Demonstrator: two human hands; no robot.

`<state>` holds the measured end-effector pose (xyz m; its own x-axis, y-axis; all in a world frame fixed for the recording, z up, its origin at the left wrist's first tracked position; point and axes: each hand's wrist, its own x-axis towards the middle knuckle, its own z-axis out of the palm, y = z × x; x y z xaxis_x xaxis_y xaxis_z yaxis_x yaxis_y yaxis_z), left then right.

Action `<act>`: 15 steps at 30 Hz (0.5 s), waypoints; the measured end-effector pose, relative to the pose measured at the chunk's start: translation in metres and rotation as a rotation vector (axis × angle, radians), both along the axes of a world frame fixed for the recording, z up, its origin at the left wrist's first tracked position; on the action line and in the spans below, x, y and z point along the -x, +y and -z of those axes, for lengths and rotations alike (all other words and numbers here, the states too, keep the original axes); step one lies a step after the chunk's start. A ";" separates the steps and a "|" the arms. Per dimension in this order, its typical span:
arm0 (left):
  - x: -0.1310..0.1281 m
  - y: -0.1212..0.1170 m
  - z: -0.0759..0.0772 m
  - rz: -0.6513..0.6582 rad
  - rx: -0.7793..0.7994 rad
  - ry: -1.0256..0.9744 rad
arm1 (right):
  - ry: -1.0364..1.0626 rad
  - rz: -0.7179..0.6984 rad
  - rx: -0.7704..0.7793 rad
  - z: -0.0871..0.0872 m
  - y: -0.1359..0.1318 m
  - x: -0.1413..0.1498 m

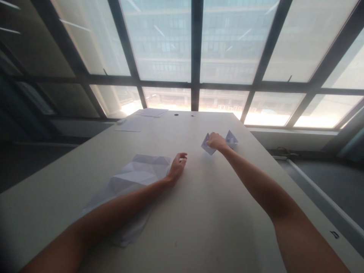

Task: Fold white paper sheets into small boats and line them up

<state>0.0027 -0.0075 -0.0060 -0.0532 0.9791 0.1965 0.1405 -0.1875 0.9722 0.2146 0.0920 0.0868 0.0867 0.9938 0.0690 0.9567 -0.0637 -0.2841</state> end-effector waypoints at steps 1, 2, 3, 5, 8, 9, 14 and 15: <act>0.000 -0.001 0.000 0.000 0.001 0.001 | -0.013 0.028 0.013 -0.002 0.014 -0.004; 0.000 -0.001 -0.001 0.002 0.003 0.004 | -0.022 0.057 0.025 -0.002 0.026 -0.007; 0.001 -0.001 -0.001 0.002 0.005 0.007 | -0.027 0.068 0.033 -0.002 0.037 -0.010; 0.001 -0.001 -0.001 0.000 0.011 0.012 | -0.036 0.083 0.043 0.000 0.054 -0.016; 0.001 -0.001 0.000 0.005 0.027 0.008 | -0.056 0.103 0.056 0.006 0.071 -0.021; 0.000 -0.002 0.000 0.009 0.033 0.004 | -0.064 0.108 0.060 0.009 0.074 -0.022; 0.000 -0.004 0.000 0.028 0.056 -0.007 | -0.119 0.127 0.046 0.019 0.086 -0.023; 0.001 -0.004 -0.001 0.030 0.056 -0.008 | -0.128 0.134 0.038 0.020 0.087 -0.023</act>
